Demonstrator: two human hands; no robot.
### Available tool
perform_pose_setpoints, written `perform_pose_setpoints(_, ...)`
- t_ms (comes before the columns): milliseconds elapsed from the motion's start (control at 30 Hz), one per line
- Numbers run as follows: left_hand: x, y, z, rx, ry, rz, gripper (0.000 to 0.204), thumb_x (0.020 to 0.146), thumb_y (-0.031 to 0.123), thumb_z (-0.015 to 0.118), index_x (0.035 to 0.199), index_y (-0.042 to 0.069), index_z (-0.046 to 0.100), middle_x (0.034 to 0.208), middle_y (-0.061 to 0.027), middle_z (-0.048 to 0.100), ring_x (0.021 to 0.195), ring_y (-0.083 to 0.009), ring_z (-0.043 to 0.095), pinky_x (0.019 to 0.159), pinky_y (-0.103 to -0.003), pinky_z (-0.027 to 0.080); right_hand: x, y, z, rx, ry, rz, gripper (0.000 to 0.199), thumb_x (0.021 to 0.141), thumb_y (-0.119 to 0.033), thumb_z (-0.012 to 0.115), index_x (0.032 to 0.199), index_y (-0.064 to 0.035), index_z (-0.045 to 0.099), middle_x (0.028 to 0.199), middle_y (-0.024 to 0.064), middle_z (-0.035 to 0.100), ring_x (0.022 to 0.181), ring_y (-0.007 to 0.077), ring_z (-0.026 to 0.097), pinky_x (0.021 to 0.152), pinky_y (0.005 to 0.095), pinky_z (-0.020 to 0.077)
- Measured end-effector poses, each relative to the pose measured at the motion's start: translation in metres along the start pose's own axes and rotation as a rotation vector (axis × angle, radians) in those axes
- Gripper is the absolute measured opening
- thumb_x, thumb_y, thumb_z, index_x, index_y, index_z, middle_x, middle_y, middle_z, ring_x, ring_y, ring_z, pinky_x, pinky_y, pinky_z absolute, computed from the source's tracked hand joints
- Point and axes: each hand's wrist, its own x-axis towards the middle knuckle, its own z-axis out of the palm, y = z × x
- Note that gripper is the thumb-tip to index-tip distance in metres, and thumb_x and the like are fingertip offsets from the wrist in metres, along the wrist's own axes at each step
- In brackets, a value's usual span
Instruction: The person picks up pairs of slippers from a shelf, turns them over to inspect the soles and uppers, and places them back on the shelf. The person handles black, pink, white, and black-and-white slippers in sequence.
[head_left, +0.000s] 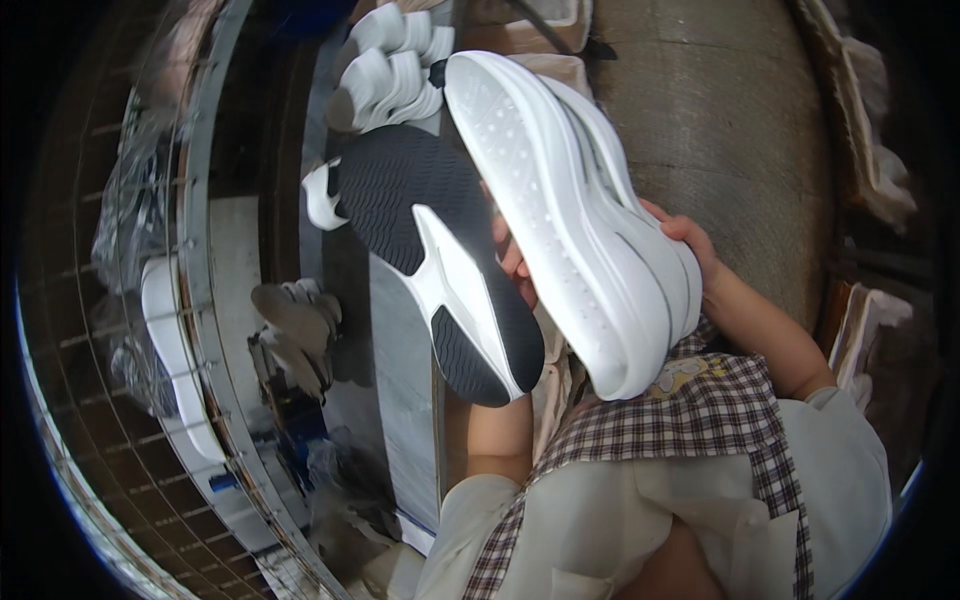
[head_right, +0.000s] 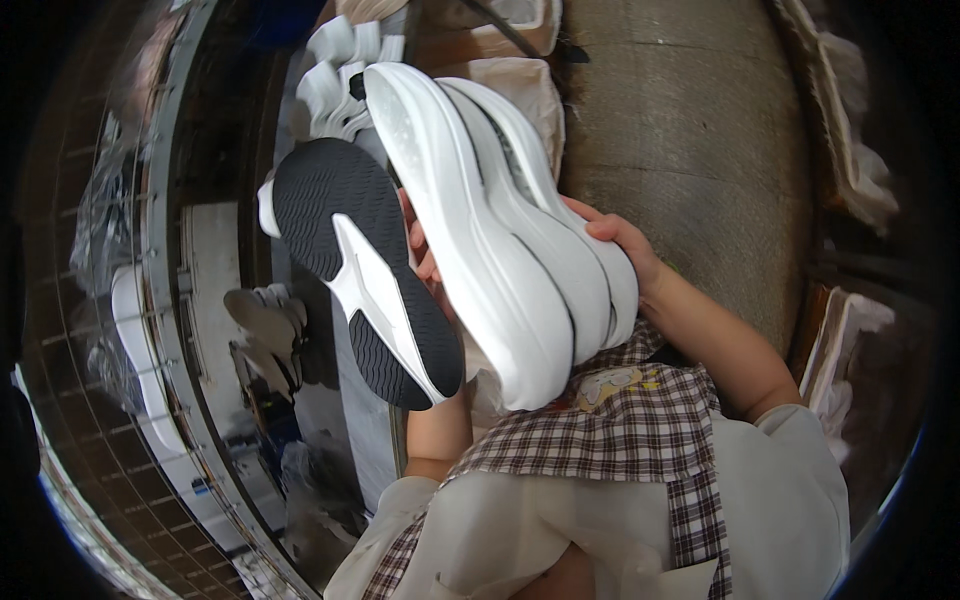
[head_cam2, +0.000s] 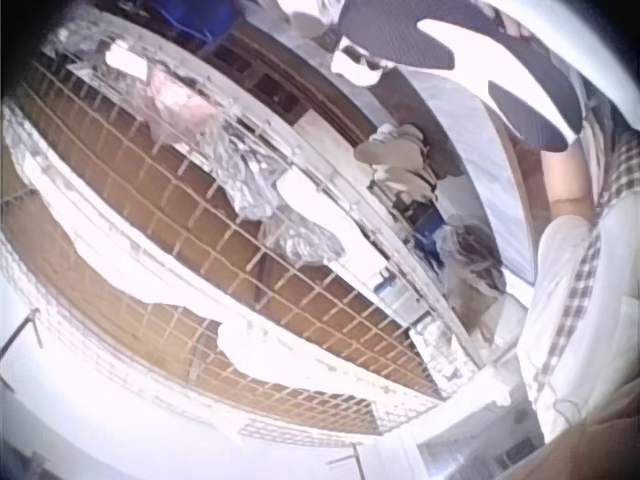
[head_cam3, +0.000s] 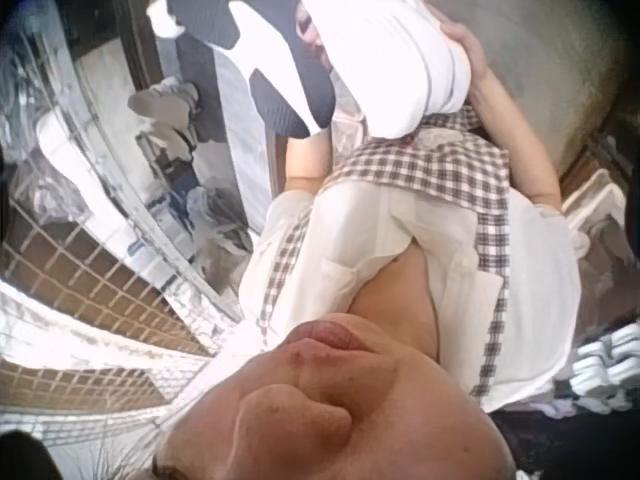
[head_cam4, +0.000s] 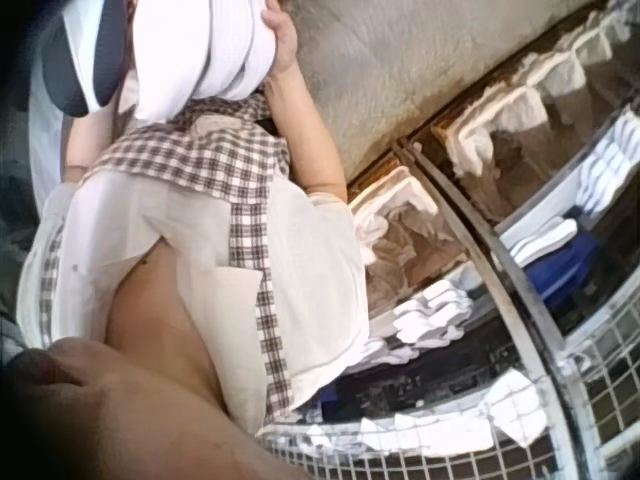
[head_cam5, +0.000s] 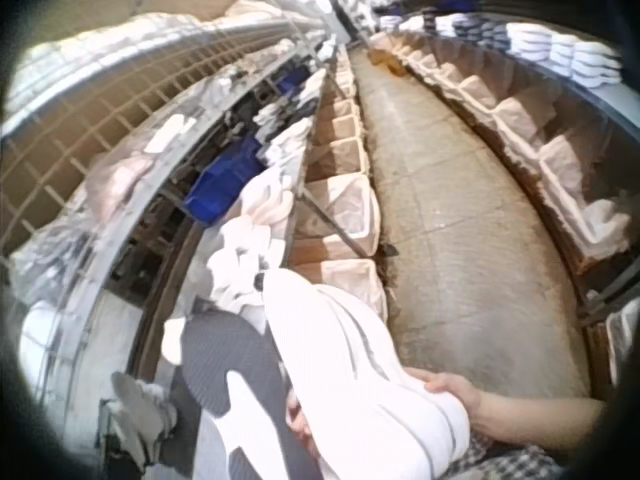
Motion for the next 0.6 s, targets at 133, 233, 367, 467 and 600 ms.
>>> perform_pose_setpoints(133,-0.023,0.002,0.016,0.026,0.142,0.121,0.06,0.089,0.022,0.058,0.14,0.009,0.029,0.092,-0.0054,0.049,0.075,-0.0168,0.055,0.078,-0.032,0.049,0.01,0.006,0.003,0.0,-0.073,0.023,0.078,0.075,-0.028,0.052,0.143,-0.0056,0.022,0.135,0.0194,0.041,0.117,0.0299,0.051,0.095,0.0407,0.0467)
perform_pose_setpoints(233,-0.042,0.012,0.02,-0.023,0.154,0.151,0.052,0.09,0.02,0.057,0.136,0.007,0.036,0.092,-0.006,0.051,0.082,-0.0169,0.055,0.084,-0.032,0.047,0.018,0.009,0.012,-0.07,-0.08,0.081,0.079,0.074,-0.029,0.053,0.143,-0.0054,0.023,0.135,0.0193,0.041,0.118,0.0292,0.05,0.097,0.0397,0.0447)
perform_pose_setpoints(367,-0.075,0.015,0.024,0.354,0.813,0.519,0.041,0.092,0.02,0.052,0.128,0.001,0.045,0.101,-0.0105,0.057,0.09,-0.0219,0.057,0.086,-0.034,0.047,0.037,0.02,0.031,-0.279,-0.095,0.211,0.083,0.073,-0.032,0.059,0.143,-0.0048,0.023,0.134,0.0192,0.042,0.117,0.0274,0.05,0.097,0.0378,0.0434)
perform_pose_setpoints(467,-0.113,0.016,0.057,0.427,0.954,0.555,0.039,0.092,0.02,0.05,0.125,0.0,0.048,0.106,-0.0128,0.057,0.094,-0.024,0.057,0.088,-0.035,0.047,0.062,0.046,0.042,-0.256,-0.191,0.378,0.076,0.078,-0.028,0.057,0.142,-0.0044,0.026,0.134,0.0181,0.042,0.117,0.0261,0.05,0.099,0.036,0.0416)
perform_pose_setpoints(600,-0.135,0.032,0.094,0.558,1.041,0.648,0.04,0.092,0.023,0.046,0.122,-0.004,0.049,0.115,-0.0178,0.057,0.106,-0.0293,0.056,0.091,-0.04,0.046,0.102,0.09,0.051,0.063,-0.257,0.615,0.064,0.082,-0.024,0.05,0.14,-0.0055,0.03,0.134,0.0172,0.045,0.116,0.0276,0.051,0.099,0.0406,0.0414)
